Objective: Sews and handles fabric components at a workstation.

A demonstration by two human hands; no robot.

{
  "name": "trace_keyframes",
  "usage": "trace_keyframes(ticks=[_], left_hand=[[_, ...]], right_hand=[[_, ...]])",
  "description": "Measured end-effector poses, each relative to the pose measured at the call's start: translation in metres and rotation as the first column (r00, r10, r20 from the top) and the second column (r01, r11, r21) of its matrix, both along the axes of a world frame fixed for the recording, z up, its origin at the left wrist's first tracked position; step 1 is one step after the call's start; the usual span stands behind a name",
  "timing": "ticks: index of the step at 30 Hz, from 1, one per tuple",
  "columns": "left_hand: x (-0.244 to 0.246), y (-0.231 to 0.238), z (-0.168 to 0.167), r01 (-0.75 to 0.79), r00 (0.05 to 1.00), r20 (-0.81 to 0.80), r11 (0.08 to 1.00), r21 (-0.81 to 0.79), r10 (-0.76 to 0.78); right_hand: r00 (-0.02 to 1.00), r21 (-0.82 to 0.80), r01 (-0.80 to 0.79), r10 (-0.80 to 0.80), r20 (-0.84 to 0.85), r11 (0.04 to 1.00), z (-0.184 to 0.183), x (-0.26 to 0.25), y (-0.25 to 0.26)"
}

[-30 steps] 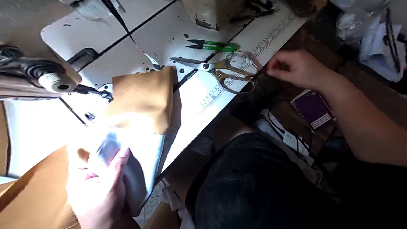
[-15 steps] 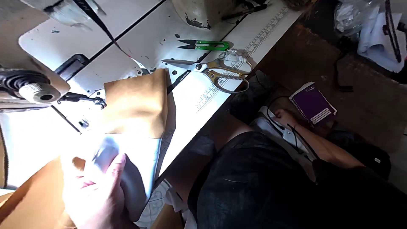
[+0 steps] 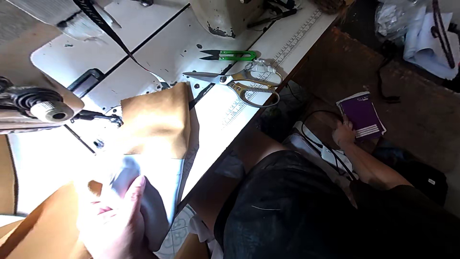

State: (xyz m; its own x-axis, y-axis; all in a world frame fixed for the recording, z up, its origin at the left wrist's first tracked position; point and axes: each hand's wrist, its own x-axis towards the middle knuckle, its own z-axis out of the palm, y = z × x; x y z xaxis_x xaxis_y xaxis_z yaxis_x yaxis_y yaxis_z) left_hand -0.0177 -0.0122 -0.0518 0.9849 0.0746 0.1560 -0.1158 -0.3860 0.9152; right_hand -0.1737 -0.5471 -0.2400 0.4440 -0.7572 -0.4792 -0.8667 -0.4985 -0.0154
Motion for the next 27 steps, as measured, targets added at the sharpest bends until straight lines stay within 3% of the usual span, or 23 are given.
trace_keyframes(ticks=[4,8,14,17,19,21,24,25,27], left_hand=[[-0.001,0.007,-0.005,0.001,1.0,-0.015,1.0,0.016,-0.001],[-0.001,0.006,-0.005,-0.009,1.0,-0.01,1.0,0.022,0.01],[0.003,0.025,-0.018,0.01,1.0,-0.006,0.999,0.045,-0.009],[0.006,0.04,-0.026,0.029,1.0,-0.009,0.999,0.038,-0.029],[0.009,0.056,-0.04,0.037,0.999,-0.001,0.998,0.048,-0.037],[0.014,0.084,-0.061,0.073,0.997,0.017,0.996,0.05,-0.074],[0.015,0.062,-0.041,0.08,0.997,0.019,0.996,0.045,-0.081],[0.014,0.057,-0.037,0.078,0.997,0.022,0.996,0.043,-0.079],[0.013,0.053,-0.034,0.06,0.998,0.024,0.997,0.056,-0.062]], right_hand=[[0.999,-0.02,0.041,-0.041,0.013,0.999,-0.005,-0.003,-0.014],[0.987,-0.064,-0.144,0.148,0.069,0.988,-0.005,0.012,-0.023],[0.965,0.022,-0.246,0.243,0.097,0.969,-0.008,0.03,-0.007],[0.985,0.17,-0.168,0.171,-0.008,0.971,0.013,0.022,0.002],[0.995,0.184,-0.091,0.098,-0.026,0.979,0.028,0.009,0.0],[0.972,0.083,-0.224,0.216,0.095,0.971,0.036,-0.018,-0.004],[0.718,-0.089,-0.629,0.621,0.314,0.772,0.027,-0.066,-0.005],[0.728,-0.001,-0.654,0.63,0.271,0.756,0.033,-0.069,0.003],[0.805,0.275,-0.566,0.593,-0.019,0.777,0.069,-0.055,0.027]])
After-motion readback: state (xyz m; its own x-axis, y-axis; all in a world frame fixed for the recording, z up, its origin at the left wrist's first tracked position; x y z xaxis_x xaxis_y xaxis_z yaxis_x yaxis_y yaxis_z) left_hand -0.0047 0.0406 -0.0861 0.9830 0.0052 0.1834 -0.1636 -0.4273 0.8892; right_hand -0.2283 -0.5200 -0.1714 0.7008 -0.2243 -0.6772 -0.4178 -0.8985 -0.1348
